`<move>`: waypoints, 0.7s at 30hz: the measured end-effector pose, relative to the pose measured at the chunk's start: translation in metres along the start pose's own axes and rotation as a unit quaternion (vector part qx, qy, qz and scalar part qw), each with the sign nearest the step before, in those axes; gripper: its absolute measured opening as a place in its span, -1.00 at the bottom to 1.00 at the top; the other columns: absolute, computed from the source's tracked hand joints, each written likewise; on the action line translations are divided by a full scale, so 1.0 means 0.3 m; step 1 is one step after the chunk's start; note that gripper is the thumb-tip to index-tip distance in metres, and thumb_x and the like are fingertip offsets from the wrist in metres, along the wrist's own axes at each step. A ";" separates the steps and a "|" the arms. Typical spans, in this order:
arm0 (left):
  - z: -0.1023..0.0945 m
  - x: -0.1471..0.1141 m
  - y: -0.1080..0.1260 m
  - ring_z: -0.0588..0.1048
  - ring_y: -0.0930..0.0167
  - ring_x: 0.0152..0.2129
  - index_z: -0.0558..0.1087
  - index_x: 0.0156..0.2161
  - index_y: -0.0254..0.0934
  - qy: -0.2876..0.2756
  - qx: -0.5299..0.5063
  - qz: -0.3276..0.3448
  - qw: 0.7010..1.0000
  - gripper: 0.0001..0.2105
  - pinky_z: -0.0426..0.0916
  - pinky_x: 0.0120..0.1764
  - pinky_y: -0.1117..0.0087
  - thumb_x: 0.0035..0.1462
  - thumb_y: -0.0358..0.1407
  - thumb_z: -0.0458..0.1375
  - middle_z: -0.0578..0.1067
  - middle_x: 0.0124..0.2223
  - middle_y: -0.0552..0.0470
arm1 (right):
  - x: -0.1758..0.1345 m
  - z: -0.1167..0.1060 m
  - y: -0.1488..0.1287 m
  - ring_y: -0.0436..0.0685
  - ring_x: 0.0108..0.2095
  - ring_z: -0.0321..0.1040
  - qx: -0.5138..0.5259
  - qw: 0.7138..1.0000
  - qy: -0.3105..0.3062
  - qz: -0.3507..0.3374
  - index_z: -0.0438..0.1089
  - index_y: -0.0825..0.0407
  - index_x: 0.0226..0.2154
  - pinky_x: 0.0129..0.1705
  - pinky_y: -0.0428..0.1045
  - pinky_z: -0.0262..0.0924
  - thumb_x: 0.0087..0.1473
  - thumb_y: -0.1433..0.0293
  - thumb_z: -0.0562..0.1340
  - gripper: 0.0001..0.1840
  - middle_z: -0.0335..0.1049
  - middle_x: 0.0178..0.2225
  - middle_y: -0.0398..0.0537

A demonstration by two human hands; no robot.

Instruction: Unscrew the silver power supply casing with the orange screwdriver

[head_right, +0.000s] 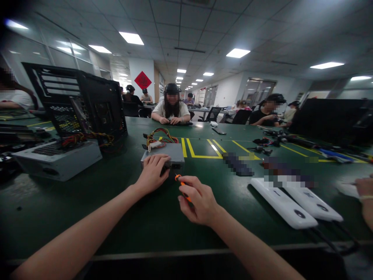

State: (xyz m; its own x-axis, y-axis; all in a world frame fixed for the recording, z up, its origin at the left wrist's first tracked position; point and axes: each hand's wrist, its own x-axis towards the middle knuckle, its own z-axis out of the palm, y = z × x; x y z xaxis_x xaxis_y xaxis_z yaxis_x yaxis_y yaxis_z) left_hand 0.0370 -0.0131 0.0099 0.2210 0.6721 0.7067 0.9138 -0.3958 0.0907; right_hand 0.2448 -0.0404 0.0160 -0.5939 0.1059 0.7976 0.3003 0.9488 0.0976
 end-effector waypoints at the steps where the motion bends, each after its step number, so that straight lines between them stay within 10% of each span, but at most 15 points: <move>1: 0.001 0.001 0.000 0.26 0.27 -0.06 0.27 -0.04 -0.25 -0.001 0.000 0.000 1.000 -0.68 0.08 -0.04 0.20 0.04 -0.35 0.03 0.34 -0.01 -0.08 | -0.006 -0.004 0.004 0.12 -0.14 0.30 0.017 1.000 -0.006 0.001 0.15 0.11 -0.16 -0.31 -0.01 0.31 0.03 0.52 0.05 -0.74 0.26 -0.12 0.20; 11: 0.000 0.005 0.006 0.27 0.29 -0.08 0.27 -0.06 -0.25 0.004 -0.003 -0.005 1.000 -0.71 0.07 -0.05 0.21 0.07 -0.33 0.02 0.35 -0.03 -0.07 | 0.002 -0.010 0.014 0.07 -0.19 0.36 0.029 0.998 0.033 0.036 0.10 0.04 -0.16 -0.32 -0.02 0.33 0.08 0.47 0.07 -0.78 0.36 -0.17 0.12; 21: 0.001 0.004 0.009 0.27 0.27 -0.09 0.26 -0.04 -0.24 0.002 0.005 -0.002 1.000 -0.70 0.07 -0.06 0.19 0.07 -0.35 0.01 0.34 -0.03 -0.08 | 0.023 0.006 -0.043 0.02 -0.39 0.36 -0.087 0.991 -0.046 -0.091 0.21 0.08 -0.24 -0.44 -0.10 0.23 0.05 0.46 0.08 -0.84 0.39 -0.22 0.12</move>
State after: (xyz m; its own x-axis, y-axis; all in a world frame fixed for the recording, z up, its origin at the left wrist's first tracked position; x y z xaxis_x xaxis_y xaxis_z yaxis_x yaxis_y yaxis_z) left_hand 0.0399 -0.0132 0.0108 0.2167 0.6716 0.7085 0.9179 -0.3873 0.0864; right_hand 0.2355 -0.0514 0.0190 -0.7128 -0.0275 0.7008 0.3023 0.8896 0.3424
